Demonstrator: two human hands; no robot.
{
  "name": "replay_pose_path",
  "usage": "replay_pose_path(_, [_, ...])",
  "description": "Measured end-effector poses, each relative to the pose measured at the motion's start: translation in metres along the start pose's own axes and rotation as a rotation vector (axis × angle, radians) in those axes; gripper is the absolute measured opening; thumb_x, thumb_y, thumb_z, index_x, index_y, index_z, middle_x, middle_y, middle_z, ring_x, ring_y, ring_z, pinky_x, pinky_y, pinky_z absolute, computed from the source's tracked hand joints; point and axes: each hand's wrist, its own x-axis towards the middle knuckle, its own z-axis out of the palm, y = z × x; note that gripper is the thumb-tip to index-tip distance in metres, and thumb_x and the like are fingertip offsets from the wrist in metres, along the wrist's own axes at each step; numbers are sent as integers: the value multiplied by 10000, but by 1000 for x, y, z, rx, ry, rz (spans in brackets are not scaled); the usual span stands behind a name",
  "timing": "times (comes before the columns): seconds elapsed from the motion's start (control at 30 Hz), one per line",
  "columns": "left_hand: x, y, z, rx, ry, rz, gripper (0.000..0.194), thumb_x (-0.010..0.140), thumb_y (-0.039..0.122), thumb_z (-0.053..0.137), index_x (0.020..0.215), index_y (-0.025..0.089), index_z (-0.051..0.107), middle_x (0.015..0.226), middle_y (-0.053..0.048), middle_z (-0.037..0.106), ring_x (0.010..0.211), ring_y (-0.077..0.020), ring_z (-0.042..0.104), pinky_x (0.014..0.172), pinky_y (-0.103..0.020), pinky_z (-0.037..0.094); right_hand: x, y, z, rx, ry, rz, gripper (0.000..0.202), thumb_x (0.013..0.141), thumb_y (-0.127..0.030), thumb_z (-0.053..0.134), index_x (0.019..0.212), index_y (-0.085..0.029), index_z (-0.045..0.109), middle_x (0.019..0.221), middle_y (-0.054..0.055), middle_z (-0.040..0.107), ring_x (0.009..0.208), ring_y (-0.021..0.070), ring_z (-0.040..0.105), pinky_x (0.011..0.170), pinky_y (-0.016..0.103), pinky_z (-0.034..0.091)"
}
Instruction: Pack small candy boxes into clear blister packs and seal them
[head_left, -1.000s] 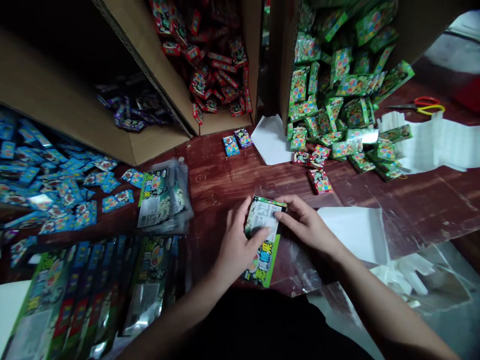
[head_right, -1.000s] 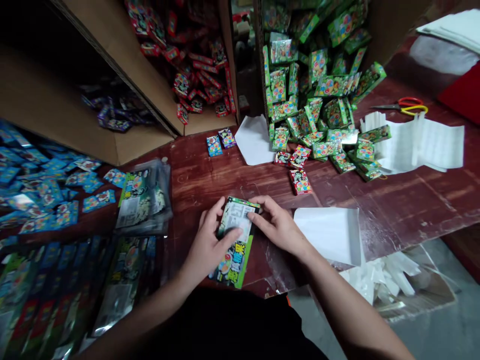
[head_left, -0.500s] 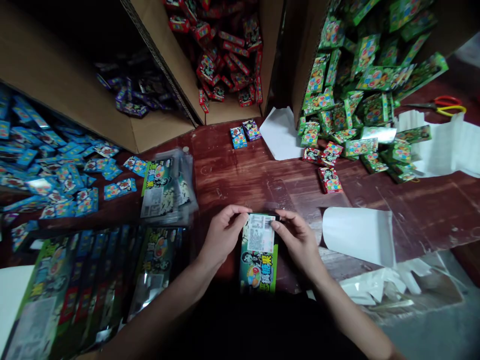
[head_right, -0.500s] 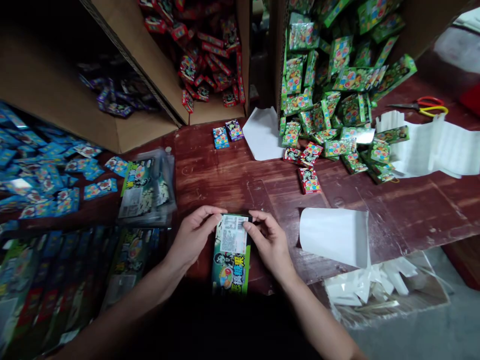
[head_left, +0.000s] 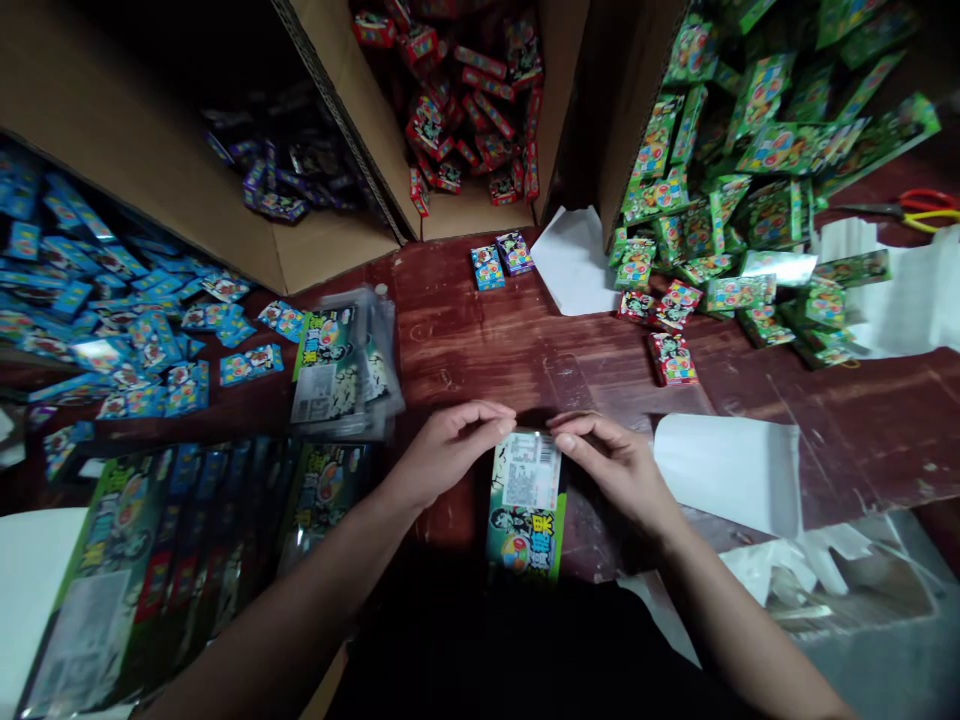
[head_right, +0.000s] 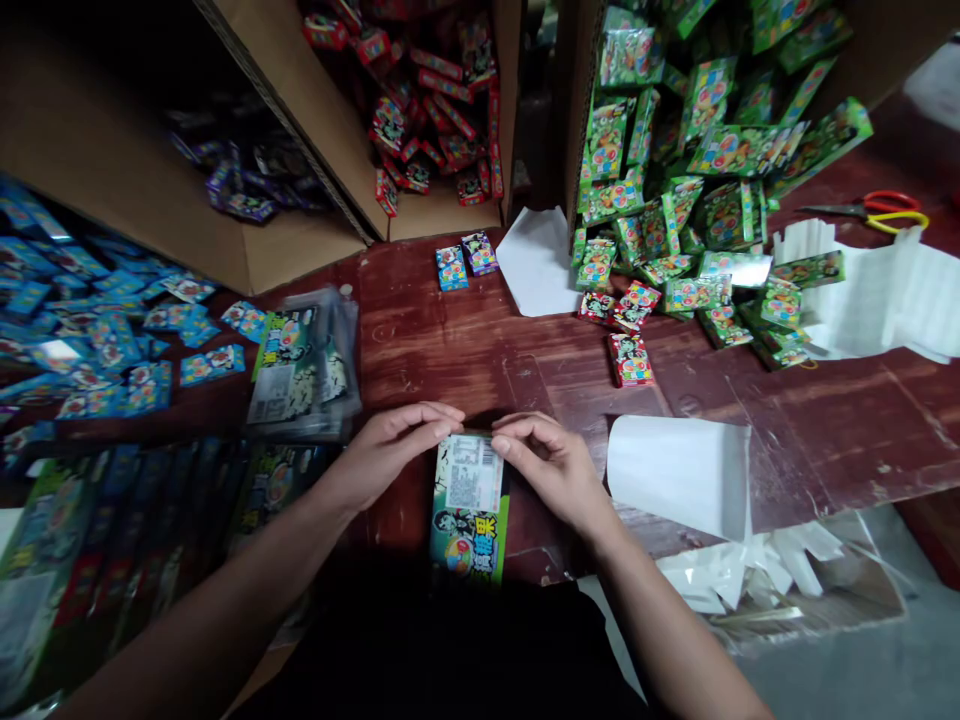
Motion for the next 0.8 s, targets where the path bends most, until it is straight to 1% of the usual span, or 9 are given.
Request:
replay_pose_path(0.17, [4, 16, 4, 140, 27, 6, 137, 843, 312, 694, 870, 186, 741, 887, -36, 760, 812, -178, 676, 772, -299, 506, 7, -12, 0, 95, -4, 162, 265, 856, -457, 750, 921, -204, 713, 851, 3, 701, 764, 146, 614, 709, 274, 489])
replay_pose_path(0.27, [8, 20, 1, 194, 26, 15, 156, 865, 331, 673, 863, 193, 745, 884, -33, 765, 823, -180, 684, 781, -298, 510, 10, -16, -3, 109, -18, 189, 279, 860, -470, 742, 881, -193, 723, 807, -9, 695, 724, 131, 596, 684, 259, 467])
replay_pose_path(0.37, [10, 18, -5, 208, -63, 18, 199, 880, 381, 671, 919, 203, 750, 934, -40, 772, 879, -195, 700, 832, -320, 531, 9, -12, -8, 122, -20, 178, 251, 879, -457, 727, 926, -211, 747, 869, -4, 730, 782, 143, 637, 746, 273, 498])
replay_pose_path(0.47, [10, 11, -9, 186, -118, 30, 252, 846, 403, 713, 1014, 217, 727, 1034, -49, 768, 972, -215, 710, 903, -348, 554, 4, -8, -6, 136, -4, 90, 243, 879, -427, 734, 1028, -235, 747, 968, 10, 743, 839, 157, 670, 790, 297, 535])
replay_pose_path(0.53, [15, 7, -11, 240, -98, 17, 281, 830, 446, 721, 1005, 226, 729, 1063, -52, 767, 1013, -228, 710, 941, -359, 558, 4, -7, -3, 94, -12, -48, 228, 888, -394, 731, 1042, -227, 745, 991, 26, 734, 861, 163, 680, 808, 306, 549])
replay_pose_path(0.6, [26, 6, -12, 330, -51, 2, 352, 774, 537, 742, 949, 231, 747, 1060, -56, 775, 1011, -252, 719, 941, -363, 571, 6, -8, -5, 8, -15, -208, 179, 919, -347, 700, 1012, -202, 747, 1000, 51, 724, 953, 176, 683, 886, 314, 546])
replay_pose_path(0.7, [46, 8, -8, 442, -81, -51, 471, 680, 650, 753, 903, 236, 761, 968, -55, 793, 896, -273, 747, 826, -347, 615, 2, -12, -28, -170, 96, -374, 197, 949, -309, 661, 1100, -198, 719, 1198, 103, 669, 1173, 195, 627, 1018, 329, 503])
replay_pose_path(0.73, [50, 9, -7, 464, -107, -64, 487, 674, 673, 741, 894, 238, 760, 931, -51, 795, 858, -272, 751, 787, -336, 622, -5, -13, -42, -234, 186, -390, 224, 958, -309, 646, 1155, -213, 697, 1259, 107, 643, 1216, 198, 603, 1040, 338, 490])
replay_pose_path(0.8, [57, 8, -6, 493, -164, -69, 495, 693, 700, 706, 878, 243, 754, 881, -43, 794, 814, -266, 755, 731, -316, 622, -27, -10, -81, -379, 483, -322, 259, 987, -327, 587, 1227, -248, 648, 1274, 94, 637, 1194, 199, 601, 1020, 358, 494])
